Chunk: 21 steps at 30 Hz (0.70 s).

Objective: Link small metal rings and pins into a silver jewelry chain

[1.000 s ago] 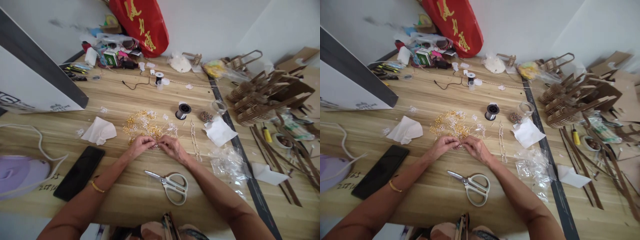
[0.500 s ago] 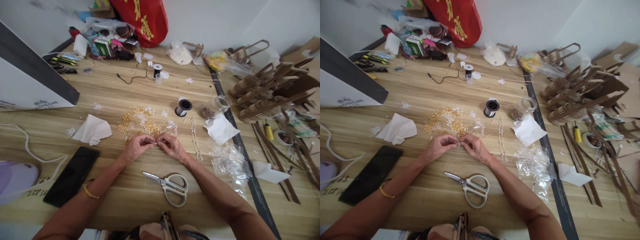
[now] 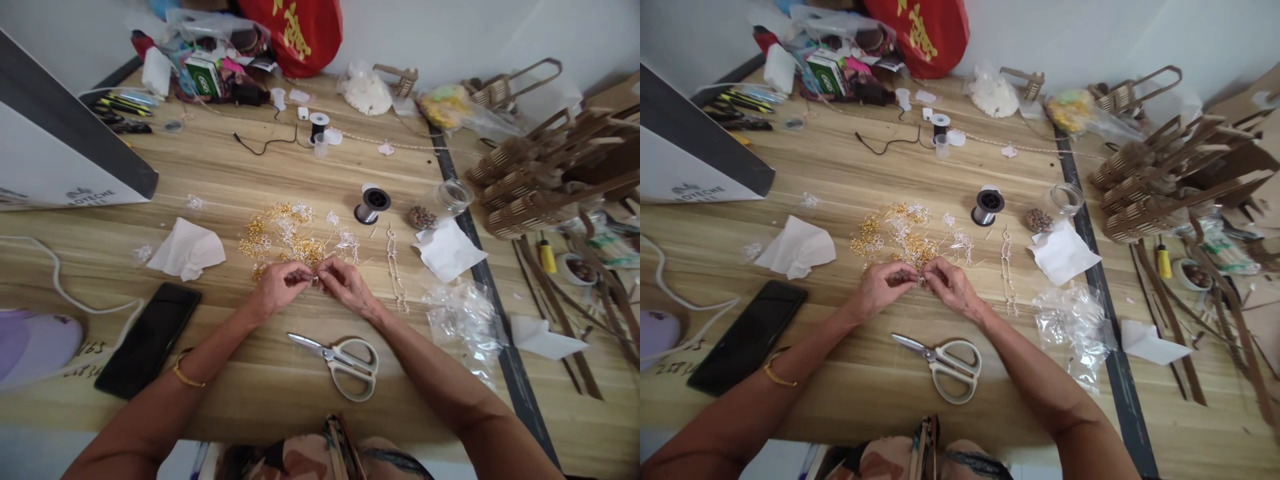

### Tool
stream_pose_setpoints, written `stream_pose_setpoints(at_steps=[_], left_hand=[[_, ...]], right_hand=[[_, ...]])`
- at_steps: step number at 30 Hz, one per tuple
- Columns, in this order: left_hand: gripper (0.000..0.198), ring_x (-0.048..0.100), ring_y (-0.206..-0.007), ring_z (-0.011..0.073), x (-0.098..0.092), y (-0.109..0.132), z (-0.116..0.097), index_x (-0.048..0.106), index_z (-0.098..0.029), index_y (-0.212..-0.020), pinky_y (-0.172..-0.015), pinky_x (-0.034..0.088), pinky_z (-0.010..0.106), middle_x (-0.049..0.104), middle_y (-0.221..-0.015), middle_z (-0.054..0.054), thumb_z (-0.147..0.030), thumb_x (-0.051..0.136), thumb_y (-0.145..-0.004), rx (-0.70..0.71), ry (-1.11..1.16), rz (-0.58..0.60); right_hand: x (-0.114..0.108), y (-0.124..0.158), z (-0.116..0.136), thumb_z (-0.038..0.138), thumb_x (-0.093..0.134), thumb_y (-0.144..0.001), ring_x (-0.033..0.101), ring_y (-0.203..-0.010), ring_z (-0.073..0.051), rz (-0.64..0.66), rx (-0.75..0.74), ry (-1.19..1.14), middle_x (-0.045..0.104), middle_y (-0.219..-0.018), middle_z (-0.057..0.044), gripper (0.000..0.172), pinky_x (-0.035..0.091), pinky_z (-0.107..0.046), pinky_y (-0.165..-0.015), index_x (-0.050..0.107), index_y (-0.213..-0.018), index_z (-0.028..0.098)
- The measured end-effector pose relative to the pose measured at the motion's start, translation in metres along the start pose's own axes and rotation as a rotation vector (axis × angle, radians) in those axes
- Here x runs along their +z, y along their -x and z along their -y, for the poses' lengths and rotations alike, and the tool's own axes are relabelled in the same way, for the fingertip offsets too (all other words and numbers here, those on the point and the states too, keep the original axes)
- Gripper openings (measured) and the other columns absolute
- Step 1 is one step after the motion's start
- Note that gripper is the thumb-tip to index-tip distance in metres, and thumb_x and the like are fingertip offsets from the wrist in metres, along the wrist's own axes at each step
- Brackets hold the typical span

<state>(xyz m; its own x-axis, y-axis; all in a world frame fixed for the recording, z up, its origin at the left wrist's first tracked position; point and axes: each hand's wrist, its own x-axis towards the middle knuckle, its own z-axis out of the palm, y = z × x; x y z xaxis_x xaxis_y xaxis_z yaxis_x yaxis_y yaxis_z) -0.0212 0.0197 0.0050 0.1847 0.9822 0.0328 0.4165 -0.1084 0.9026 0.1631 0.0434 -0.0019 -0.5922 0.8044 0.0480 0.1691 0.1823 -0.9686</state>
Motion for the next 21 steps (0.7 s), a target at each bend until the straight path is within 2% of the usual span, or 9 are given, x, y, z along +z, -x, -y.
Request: stream_pose_setpoints(at_steps=[7, 14, 21], left_hand=[[0.008, 0.060, -0.064, 0.0142, 0.0012, 0.0010, -0.0059, 0.065, -0.017, -0.074, -0.063, 0.047, 0.024, 0.069, -0.072, 0.003, -0.022, 0.068, -0.070, 0.037, -0.090, -0.024], [0.007, 0.059, -0.066, 0.0143, 0.0009, 0.0004, 0.0012, 0.066, -0.016, -0.073, -0.066, 0.045, 0.025, 0.069, -0.073, 0.004, -0.021, 0.063, -0.076, 0.126, -0.163, -0.013], [0.006, 0.058, -0.061, 0.0123, 0.0010, 0.0007, 0.0021, 0.065, -0.015, -0.071, -0.061, 0.045, 0.023, 0.068, -0.069, 0.003, -0.020, 0.064, -0.075, 0.174, -0.163, -0.025]], right_hand=[[0.0022, 0.0012, -0.0022, 0.041, 0.046, -0.092, 0.049, -0.055, -0.010, -0.006, 0.013, -0.025, 0.057, -0.067, 0.000, 0.025, 0.040, -0.021, -0.050, 0.050, -0.092, 0.017], [0.0016, 0.0001, -0.0036, 0.044, 0.047, -0.091, 0.049, -0.053, -0.009, -0.008, 0.032, -0.086, 0.057, -0.065, 0.001, 0.027, 0.040, -0.020, -0.050, 0.050, -0.091, 0.016], [0.0000, -0.0002, -0.0047, 0.043, 0.048, -0.091, 0.050, -0.054, -0.009, -0.012, 0.032, -0.120, 0.058, -0.065, 0.000, 0.027, 0.040, -0.020, -0.051, 0.050, -0.091, 0.016]])
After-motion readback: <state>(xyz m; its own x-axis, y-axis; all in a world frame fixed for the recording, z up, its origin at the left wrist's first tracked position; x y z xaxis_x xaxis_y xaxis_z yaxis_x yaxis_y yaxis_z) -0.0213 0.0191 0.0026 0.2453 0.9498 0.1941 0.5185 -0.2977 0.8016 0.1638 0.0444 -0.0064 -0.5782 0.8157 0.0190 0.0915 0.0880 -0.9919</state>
